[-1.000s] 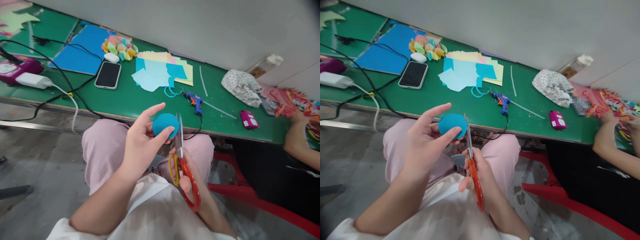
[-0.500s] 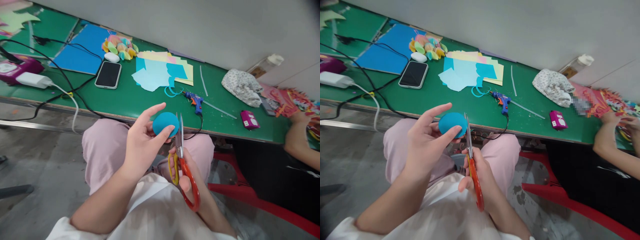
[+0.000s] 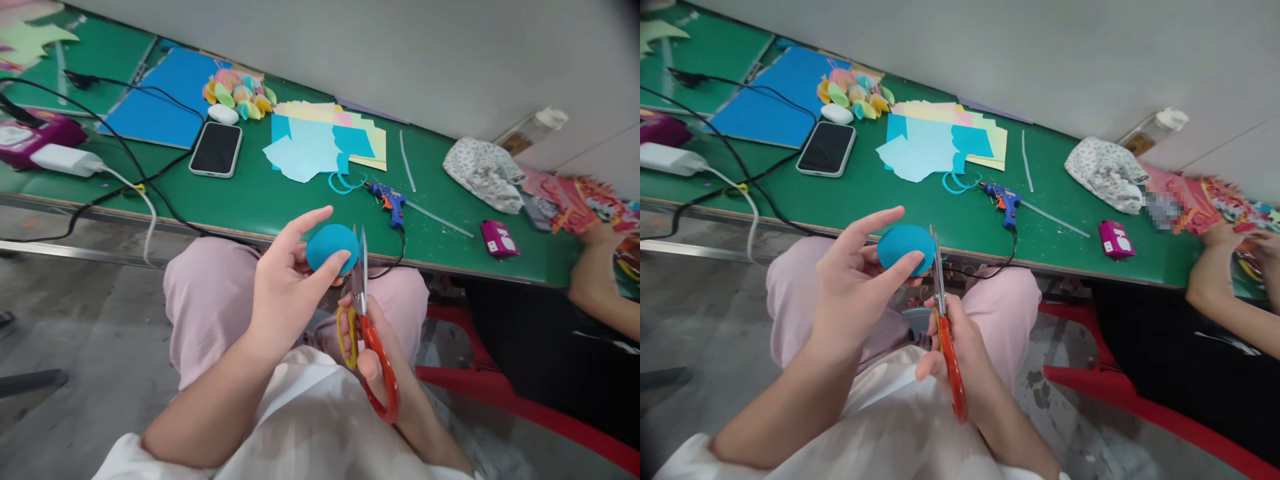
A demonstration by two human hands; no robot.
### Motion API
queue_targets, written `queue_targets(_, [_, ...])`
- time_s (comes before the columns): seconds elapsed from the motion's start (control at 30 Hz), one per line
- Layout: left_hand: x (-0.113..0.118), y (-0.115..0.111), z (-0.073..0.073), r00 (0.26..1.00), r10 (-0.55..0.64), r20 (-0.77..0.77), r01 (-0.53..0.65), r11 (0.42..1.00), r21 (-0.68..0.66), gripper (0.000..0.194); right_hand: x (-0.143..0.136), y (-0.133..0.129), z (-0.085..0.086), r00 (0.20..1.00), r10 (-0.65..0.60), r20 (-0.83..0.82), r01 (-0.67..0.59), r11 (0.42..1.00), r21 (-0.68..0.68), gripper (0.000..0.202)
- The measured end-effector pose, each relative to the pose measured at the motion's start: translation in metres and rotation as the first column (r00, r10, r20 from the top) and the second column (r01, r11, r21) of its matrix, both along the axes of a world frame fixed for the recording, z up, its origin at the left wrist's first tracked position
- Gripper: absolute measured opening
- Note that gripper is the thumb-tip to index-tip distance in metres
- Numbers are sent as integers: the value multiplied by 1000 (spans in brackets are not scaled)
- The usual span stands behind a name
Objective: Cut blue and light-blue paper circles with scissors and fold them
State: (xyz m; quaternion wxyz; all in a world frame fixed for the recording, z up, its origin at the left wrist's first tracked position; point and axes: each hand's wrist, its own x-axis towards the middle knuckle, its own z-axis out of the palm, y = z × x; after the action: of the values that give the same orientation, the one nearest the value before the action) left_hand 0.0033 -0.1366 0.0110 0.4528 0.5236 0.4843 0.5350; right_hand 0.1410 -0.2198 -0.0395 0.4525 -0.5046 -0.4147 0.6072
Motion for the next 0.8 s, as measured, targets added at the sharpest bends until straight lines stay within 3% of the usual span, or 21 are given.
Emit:
queue_targets(0.43, [0, 0, 0, 999, -3, 37, 4, 1000, -13, 50, -3, 0, 3, 998, -64, 10, 64, 997, -53, 73])
queue_targets(0.8, [0, 2, 2, 997, 20, 69, -20, 1000, -9, 49, -1, -1, 12, 1000, -14, -15, 13, 994, -110, 77])
